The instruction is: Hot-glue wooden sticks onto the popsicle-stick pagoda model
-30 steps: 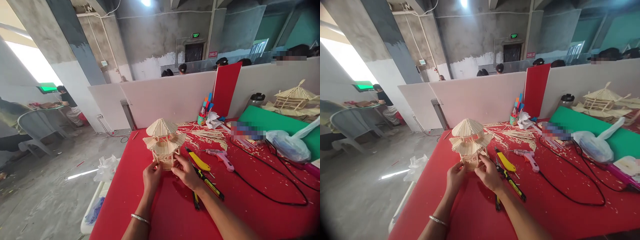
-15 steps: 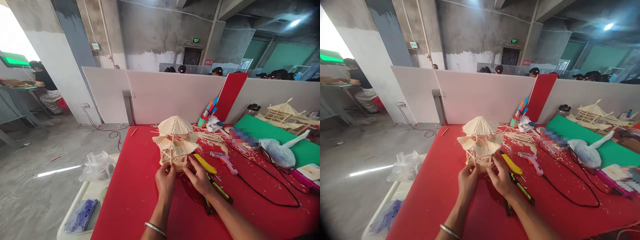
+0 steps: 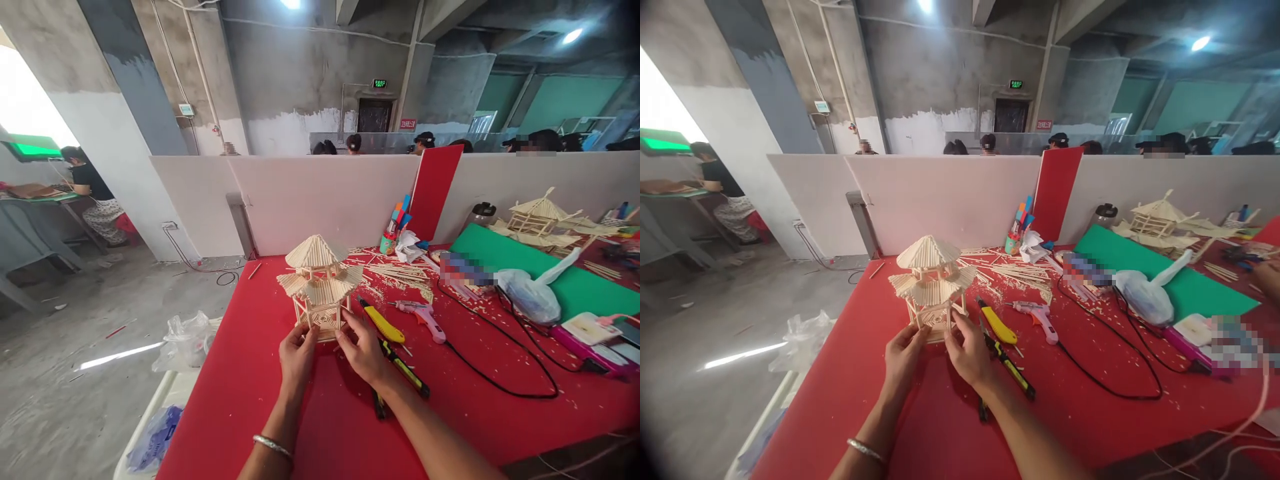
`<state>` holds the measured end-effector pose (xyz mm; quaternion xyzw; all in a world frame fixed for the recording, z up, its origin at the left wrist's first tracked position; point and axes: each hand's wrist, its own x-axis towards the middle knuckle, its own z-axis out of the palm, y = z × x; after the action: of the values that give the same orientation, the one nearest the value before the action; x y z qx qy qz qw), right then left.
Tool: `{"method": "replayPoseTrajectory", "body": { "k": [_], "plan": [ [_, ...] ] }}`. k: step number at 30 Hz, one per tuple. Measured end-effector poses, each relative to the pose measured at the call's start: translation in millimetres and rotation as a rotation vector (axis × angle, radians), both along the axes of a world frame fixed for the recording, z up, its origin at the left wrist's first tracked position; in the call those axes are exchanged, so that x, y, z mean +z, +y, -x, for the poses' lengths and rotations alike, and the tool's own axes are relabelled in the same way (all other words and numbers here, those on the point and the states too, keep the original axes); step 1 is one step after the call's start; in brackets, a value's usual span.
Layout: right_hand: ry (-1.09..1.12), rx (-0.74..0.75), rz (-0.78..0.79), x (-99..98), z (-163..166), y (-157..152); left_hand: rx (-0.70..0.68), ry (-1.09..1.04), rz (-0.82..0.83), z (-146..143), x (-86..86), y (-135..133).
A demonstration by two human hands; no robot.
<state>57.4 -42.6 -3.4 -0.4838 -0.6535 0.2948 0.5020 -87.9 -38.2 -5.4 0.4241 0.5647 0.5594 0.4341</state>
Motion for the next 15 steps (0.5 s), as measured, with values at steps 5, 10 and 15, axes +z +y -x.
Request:
{"method": "replayPoseTrajectory", "body": {
  "k": [5,10,15],
  "plan": [
    [0.026,-0.002,0.024,3.7,3,0,0.029,-0.004,0.025,1,7.3,-4],
    [0.022,-0.007,-0.003,6.7,2,-1,0.035,-0.002,0.06,1,10.6,-4],
    [-0.007,-0.017,-0.015,3.2,1,1,0.012,-0.013,0.096,1,14.0,-6]
  ]
}}
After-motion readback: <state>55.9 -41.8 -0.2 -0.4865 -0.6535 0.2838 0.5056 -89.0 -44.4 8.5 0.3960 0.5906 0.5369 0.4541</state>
